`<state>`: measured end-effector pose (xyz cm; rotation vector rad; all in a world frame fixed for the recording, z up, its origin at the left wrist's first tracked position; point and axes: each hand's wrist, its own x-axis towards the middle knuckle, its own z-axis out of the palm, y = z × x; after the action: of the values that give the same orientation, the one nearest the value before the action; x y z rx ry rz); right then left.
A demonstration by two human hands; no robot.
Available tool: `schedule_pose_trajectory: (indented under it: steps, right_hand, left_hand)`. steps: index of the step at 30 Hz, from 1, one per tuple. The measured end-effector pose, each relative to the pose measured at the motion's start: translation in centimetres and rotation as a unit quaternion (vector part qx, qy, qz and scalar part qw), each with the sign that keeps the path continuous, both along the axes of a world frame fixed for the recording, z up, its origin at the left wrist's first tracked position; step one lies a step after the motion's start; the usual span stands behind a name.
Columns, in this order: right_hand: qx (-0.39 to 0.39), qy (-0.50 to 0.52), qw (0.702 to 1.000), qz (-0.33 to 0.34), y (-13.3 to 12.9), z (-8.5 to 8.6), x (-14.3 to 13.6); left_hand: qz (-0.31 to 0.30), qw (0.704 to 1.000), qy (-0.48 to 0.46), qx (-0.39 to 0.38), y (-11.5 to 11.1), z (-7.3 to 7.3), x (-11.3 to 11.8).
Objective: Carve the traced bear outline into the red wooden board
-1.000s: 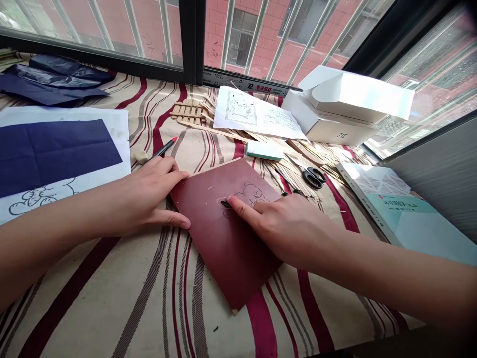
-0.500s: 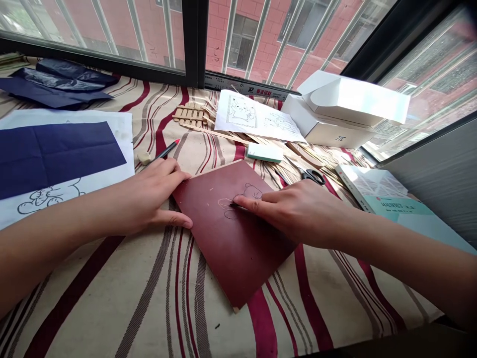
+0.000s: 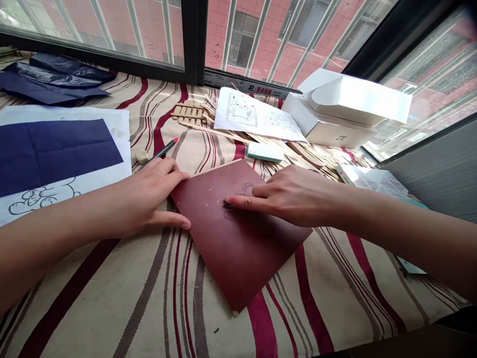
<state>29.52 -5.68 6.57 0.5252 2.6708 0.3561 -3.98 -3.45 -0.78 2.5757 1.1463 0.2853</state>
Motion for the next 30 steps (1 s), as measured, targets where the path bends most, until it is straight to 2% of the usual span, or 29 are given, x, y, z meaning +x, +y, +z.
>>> schedule_pose_trajectory:
  steps: [6,11,15,18,20,23,25,27,30]
  right_hand:
    - [0.032,-0.019,0.999,-0.011,-0.7,0.1,0.7]
    - [0.028,-0.021,0.999,-0.023,-1.0,-0.5,-0.1]
    - [0.009,0.023,0.999,-0.045,-1.2,-1.0,-0.5]
    - [-0.025,0.112,0.991,-0.075,-1.1,-1.8,0.5]
    - [-0.053,0.230,0.961,-0.145,-0.9,-2.5,1.5]
    - [-0.070,0.402,0.868,-0.283,-0.7,-3.3,2.2]
    - [-0.067,0.445,0.831,-0.326,-0.7,-3.5,2.0]
    - [-0.051,0.431,0.837,-0.332,-0.7,-3.5,1.5]
    - [-0.007,0.387,0.853,-0.350,-0.8,-3.5,1.1]
  left_hand:
    - [-0.008,1.000,-0.001,-0.005,-0.2,0.2,0.0]
    - [-0.011,1.000,0.010,0.000,0.0,0.2,0.0]
    - [-0.012,1.000,0.019,0.005,0.2,0.4,-0.3]
    - [-0.017,0.999,0.035,0.024,-0.4,0.9,-0.1]
    - [-0.045,0.997,0.029,0.059,-1.4,1.3,0.8]
    - [-0.154,0.983,-0.014,0.103,-2.9,1.2,2.6]
    - [-0.220,0.969,-0.012,0.114,-3.2,0.8,3.2]
    - [-0.186,0.975,0.016,0.119,-2.8,0.3,3.0]
    - [-0.040,0.988,0.033,0.148,-1.9,0.0,2.1]
